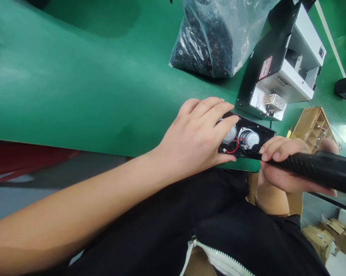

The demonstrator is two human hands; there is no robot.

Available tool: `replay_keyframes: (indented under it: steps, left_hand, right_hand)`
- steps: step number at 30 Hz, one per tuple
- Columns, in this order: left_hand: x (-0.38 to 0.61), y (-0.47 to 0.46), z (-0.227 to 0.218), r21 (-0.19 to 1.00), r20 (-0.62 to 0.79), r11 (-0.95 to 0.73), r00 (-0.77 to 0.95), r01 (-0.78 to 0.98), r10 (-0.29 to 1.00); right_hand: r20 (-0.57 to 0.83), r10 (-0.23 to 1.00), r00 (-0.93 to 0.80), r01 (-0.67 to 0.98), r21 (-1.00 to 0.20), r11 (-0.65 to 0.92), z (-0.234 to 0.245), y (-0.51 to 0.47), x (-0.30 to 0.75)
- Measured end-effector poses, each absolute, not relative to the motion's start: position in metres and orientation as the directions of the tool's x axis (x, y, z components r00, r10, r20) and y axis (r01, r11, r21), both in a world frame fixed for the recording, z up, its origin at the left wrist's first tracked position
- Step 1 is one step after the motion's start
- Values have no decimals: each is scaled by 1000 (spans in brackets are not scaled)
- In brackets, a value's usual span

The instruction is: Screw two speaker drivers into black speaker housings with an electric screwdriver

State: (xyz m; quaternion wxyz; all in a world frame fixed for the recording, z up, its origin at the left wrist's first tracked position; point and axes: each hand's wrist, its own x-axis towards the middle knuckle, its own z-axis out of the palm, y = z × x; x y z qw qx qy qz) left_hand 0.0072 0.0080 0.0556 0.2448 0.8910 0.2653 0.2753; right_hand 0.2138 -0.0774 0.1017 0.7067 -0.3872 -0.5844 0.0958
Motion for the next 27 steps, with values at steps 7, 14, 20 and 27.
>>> replay_keyframes:
  steps: [7, 14, 20, 27]
  left_hand:
    - [5, 5, 50, 544, 419, -781, 707, 307, 570]
    - [4, 6, 46, 499, 430, -801, 709, 330, 560]
    - [4, 6, 41, 564, 442, -776, 691, 283, 572]
    - [2, 6, 37, 538, 439, -789, 700, 297, 563]
  right_hand:
    - [576, 815, 70, 395, -766, 507, 124, -107, 213]
    - [554, 813, -178, 452, -688, 568, 135, -105, 238]
    - [677, 708, -201, 390, -608, 692, 113, -93, 229]
    - [830, 505, 237, 467, -553, 690, 83, -78, 191]
